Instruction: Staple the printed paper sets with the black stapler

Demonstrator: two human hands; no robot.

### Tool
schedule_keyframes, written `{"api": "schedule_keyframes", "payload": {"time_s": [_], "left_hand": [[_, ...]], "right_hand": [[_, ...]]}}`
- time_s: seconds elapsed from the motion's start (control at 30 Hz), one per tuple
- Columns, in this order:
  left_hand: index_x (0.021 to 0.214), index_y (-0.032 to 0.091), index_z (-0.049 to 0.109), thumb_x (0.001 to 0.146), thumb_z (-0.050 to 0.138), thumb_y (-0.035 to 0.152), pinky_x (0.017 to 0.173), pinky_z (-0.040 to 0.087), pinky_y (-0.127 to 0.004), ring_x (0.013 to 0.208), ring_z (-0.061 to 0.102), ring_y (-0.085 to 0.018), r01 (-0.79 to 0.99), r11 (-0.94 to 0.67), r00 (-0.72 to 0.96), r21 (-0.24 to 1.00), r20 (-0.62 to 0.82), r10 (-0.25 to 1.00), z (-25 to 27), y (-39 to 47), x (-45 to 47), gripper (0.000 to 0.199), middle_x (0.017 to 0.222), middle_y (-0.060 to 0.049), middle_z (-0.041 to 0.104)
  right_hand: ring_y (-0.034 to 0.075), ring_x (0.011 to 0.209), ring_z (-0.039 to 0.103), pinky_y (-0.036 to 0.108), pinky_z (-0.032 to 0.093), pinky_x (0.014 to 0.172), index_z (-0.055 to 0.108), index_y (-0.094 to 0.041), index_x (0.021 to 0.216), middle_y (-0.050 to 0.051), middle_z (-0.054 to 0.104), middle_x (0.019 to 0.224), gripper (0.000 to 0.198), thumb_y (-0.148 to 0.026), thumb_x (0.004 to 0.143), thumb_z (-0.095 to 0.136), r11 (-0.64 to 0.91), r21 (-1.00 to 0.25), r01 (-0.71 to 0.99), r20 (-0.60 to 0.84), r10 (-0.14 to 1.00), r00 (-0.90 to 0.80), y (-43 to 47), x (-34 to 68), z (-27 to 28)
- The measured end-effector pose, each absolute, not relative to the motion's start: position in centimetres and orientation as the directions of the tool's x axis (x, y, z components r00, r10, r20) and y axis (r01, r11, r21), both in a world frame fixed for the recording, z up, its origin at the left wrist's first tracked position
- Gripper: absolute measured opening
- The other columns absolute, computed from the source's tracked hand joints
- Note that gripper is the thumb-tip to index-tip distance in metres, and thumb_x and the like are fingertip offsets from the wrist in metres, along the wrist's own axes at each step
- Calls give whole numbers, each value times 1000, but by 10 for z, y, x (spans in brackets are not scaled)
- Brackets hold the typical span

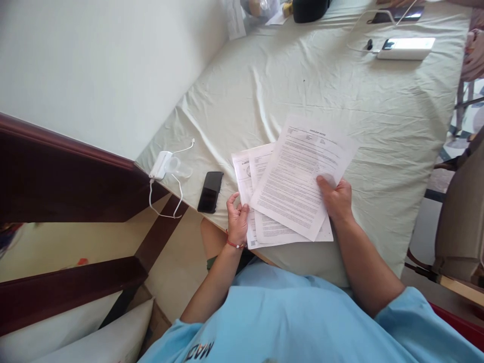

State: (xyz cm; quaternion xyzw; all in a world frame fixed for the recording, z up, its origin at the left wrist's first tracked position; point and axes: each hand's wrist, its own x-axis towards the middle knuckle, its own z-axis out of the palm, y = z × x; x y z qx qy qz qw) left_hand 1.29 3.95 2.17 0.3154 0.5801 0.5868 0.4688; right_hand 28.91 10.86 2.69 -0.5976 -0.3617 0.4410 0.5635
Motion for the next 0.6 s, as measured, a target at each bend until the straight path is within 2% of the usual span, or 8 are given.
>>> {"api": "schedule_keyframes", "payload": {"time_s": [0.13,0.23,0.33,0.47,0.53,0.6], "left_hand": [[148,27,44,85,76,69,82,54,-32,85,70,-20,-110,116,-339,987,-147,929,23,37,16,82,93,-3,72],[154,24,43,85,74,72,76,52,-31,78,66,-20,-62,121,-335,991,-134,933,24,35,17,90,83,-1,68],[155,22,47,87,72,71,74,51,-32,74,64,-20,-15,127,-346,992,-125,930,23,34,16,87,83,-1,68],[126,21,70,91,70,67,88,53,-33,96,70,-23,16,107,-346,994,-95,933,18,35,15,57,106,-8,77],[113,21,74,94,68,63,92,53,-32,101,70,-23,-15,94,-320,995,-94,943,15,36,14,47,109,-8,77],[109,22,74,95,67,61,92,53,-31,99,70,-21,-54,88,-308,995,-100,946,15,36,15,42,106,-6,77]], "right_hand": [[41,119,74,60,61,106,81,-29,105,7,80,125,39,-57,78,85,-83,-993,-78,-104,943,316,107,289,24],[41,118,75,59,61,105,81,-30,104,7,81,124,38,-57,77,86,-57,-992,-109,-90,942,325,107,288,22],[41,117,75,59,62,103,80,-31,105,7,80,124,41,-60,77,84,-60,-992,-113,-94,941,325,108,286,22],[42,117,75,58,63,102,80,-29,105,8,80,125,46,-61,73,86,-61,-989,-135,-102,942,319,108,285,22],[41,118,75,57,62,103,80,-28,105,8,80,126,47,-62,73,86,-58,-989,-137,-99,946,309,108,285,21],[40,118,75,57,63,103,80,-28,106,8,80,125,47,-63,74,85,-56,-991,-125,-91,951,295,107,285,20]]}}
